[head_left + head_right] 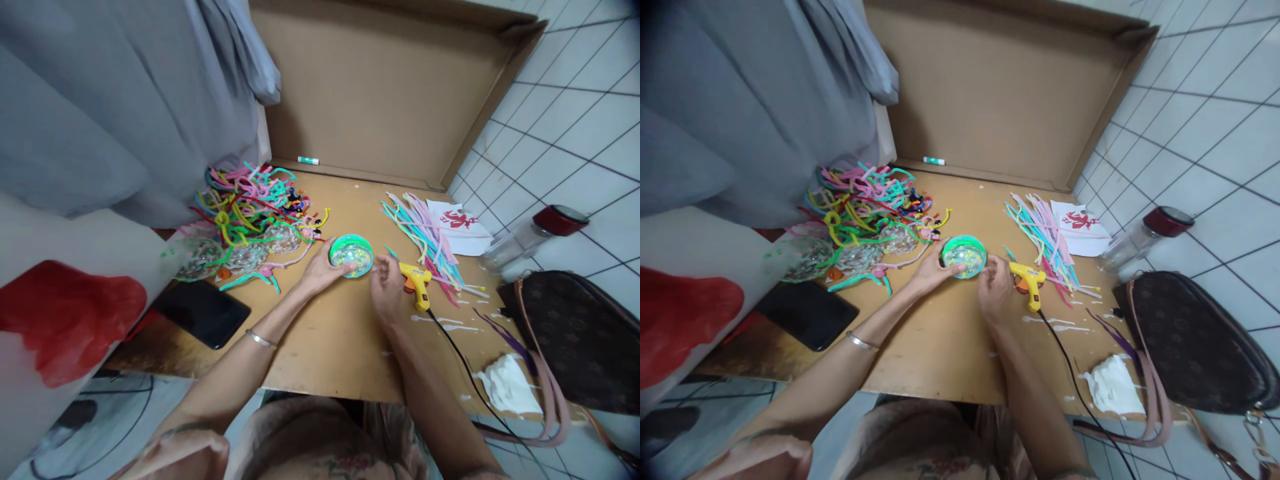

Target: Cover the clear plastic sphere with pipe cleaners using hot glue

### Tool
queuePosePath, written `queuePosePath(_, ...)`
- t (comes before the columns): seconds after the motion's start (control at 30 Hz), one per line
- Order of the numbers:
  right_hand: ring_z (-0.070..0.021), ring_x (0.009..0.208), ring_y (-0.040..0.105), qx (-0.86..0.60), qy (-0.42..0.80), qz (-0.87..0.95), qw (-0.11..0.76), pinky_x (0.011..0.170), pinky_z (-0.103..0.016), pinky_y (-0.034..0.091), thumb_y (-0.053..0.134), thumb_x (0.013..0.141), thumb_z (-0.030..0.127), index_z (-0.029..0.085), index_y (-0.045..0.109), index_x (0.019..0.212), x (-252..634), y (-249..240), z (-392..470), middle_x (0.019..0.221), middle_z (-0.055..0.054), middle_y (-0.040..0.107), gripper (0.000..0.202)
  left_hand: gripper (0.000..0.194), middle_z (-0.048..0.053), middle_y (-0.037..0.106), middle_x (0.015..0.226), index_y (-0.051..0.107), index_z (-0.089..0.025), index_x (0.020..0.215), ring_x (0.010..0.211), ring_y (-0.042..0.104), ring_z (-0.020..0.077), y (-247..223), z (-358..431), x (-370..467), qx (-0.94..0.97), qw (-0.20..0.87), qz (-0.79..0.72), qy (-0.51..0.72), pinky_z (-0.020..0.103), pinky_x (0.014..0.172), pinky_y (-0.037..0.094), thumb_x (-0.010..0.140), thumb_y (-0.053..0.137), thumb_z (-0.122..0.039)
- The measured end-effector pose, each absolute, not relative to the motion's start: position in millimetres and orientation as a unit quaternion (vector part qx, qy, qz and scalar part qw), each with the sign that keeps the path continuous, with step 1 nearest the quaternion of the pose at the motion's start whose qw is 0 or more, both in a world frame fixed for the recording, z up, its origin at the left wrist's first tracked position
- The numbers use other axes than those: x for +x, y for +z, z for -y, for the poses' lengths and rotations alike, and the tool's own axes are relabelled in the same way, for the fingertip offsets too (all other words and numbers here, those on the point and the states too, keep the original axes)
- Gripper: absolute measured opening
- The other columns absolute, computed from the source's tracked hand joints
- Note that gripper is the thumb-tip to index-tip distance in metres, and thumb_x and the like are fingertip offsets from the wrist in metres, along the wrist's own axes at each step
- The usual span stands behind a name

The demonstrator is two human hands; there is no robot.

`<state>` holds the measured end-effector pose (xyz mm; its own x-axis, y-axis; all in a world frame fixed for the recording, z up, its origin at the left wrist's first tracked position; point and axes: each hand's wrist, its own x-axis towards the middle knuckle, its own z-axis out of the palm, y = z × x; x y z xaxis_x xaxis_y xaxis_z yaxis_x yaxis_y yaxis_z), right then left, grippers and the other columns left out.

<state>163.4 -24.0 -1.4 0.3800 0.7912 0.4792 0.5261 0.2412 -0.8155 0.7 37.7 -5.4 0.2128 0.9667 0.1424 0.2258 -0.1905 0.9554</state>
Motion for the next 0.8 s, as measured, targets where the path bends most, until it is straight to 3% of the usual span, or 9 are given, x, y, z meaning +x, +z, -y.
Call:
queuePosePath(0.23,-0.0191,0.086,0.061,-0.609,0.111,0.537,0.573,0.082,-0.037,0.051,0.047,0.084,0.025,0.02,0.056,0.106,164,-3,24,0.102,-0.008,0.065,0.024,0.096,0.016,0.056,0.137,0.048,-0.019,0.139,0.126,0.055,0.0324,-14,-35,1,0.669,0.415,-0.411,0.46,0.047,0.104,0.046,0.055,0.089,-0.042)
queuePosePath(0.57,-0.0184,0.082,0.061,-0.596,0.144,0.548,0.569,0.074,-0.035,0.053,0.049,0.083,0.027,0.02,0.056,0.106,160,-9,23,0.102,-0.009,0.062,0.025,0.084,0.012,0.059,0.133,0.048,-0.021,0.139,0.121,0.058,0.0287,-11,-36,-4,0.675,0.423,-0.4,0.453,0.043,0.103,0.047,0.062,0.081,-0.029)
queuePosePath(0.8,-0.0194,0.089,0.063,-0.603,0.159,0.533,0.572,0.081,-0.039,0.053,0.05,0.083,0.025,0.02,0.054,0.11,161,-11,22,0.105,-0.009,0.064,0.027,0.089,0.015,0.047,0.146,0.041,-0.02,0.145,0.135,0.047,0.0322,-2,-32,-8,0.705,0.393,-0.423,0.412,0.047,0.113,0.037,0.065,0.078,-0.036)
